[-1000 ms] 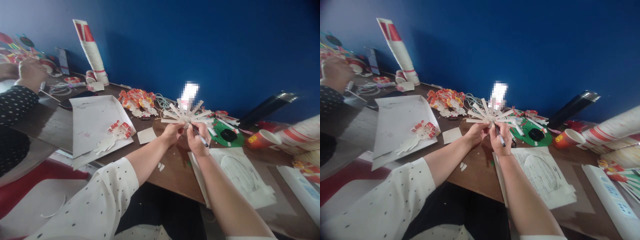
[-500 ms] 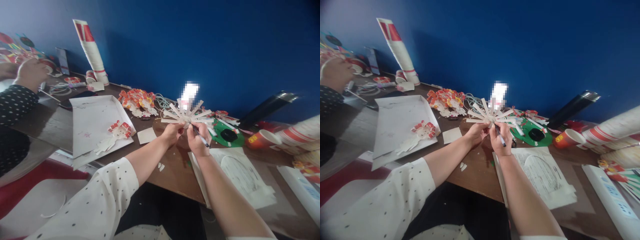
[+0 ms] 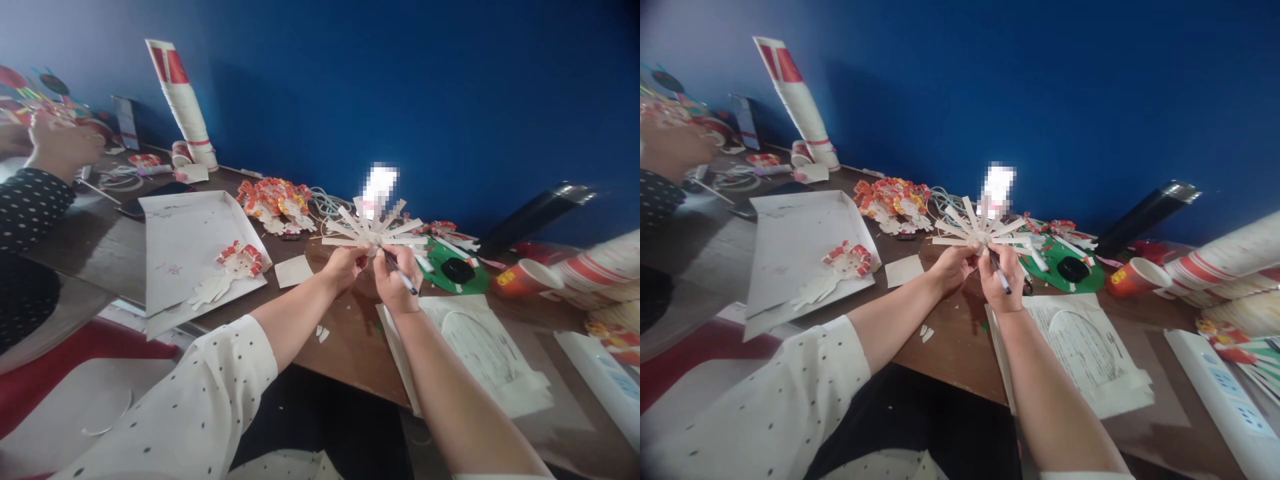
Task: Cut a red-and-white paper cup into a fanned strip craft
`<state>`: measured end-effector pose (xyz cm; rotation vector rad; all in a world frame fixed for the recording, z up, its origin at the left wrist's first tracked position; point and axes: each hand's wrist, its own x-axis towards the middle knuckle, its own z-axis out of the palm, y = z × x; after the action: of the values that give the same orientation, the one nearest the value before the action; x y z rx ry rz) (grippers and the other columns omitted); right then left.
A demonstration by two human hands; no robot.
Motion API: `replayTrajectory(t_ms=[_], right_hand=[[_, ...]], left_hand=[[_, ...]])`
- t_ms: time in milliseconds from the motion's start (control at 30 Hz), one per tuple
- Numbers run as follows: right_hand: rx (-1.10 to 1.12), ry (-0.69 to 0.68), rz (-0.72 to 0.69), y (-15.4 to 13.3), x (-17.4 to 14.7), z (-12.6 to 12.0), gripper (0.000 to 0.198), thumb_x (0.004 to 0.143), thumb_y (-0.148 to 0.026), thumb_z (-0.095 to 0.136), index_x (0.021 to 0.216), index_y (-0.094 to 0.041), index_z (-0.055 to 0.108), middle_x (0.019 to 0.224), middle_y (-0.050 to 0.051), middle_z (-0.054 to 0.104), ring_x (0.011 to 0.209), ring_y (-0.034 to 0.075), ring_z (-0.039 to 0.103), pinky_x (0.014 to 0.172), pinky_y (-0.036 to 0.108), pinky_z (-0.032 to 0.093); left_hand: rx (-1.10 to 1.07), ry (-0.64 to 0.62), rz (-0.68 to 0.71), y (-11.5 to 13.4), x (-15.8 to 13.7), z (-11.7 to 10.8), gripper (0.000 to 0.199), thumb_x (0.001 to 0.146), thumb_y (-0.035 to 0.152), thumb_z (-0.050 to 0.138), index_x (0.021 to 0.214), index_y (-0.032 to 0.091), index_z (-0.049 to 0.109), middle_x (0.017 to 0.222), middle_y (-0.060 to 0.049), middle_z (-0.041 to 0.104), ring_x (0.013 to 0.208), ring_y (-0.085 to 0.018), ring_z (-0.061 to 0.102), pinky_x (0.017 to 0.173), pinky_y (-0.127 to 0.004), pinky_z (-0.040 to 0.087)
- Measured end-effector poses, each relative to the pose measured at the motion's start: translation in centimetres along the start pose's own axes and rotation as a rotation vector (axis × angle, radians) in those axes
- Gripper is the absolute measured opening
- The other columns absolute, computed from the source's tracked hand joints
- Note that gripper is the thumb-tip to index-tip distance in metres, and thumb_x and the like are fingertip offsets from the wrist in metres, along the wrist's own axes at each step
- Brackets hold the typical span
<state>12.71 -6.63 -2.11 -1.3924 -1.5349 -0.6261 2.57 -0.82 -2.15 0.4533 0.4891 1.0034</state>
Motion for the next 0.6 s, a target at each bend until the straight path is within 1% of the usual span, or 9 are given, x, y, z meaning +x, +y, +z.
replayTrajectory(t_ms=[200, 600], right_hand=[[0.003, 0.010, -0.012, -0.08, 0.01, -0.01, 0.015, 0.090, -0.030, 0.055, 0.097, -0.018, 0.061, 0.088, 0.008, 0.070, 0.080, 0.019, 0.068, 0.071, 0.029, 0.055], [0.007, -0.009, 0.004, 0.02, -0.06, 0.01, 0.017, 0.091, -0.032, 0.054, 0.098, -0.018, 0.062, 0.089, 0.008, 0.070, 0.081, 0.019, 0.068, 0.072, 0.030, 0.056]], left_hand=[[0.001, 0.016, -0.005, -0.07, 0.13, -0.07, 0.017, 0.062, 0.011, 0.078, 0.061, 0.012, 0.061, 0.060, 0.000, 0.056, 0.060, -0.008, 0.049, 0.068, -0.026, 0.039], [0.017, -0.007, 0.000, 0.06, -0.06, 0.00, 0.020, 0.061, 0.013, 0.080, 0.060, 0.012, 0.060, 0.060, 0.000, 0.055, 0.061, -0.009, 0.050, 0.069, -0.027, 0.039]])
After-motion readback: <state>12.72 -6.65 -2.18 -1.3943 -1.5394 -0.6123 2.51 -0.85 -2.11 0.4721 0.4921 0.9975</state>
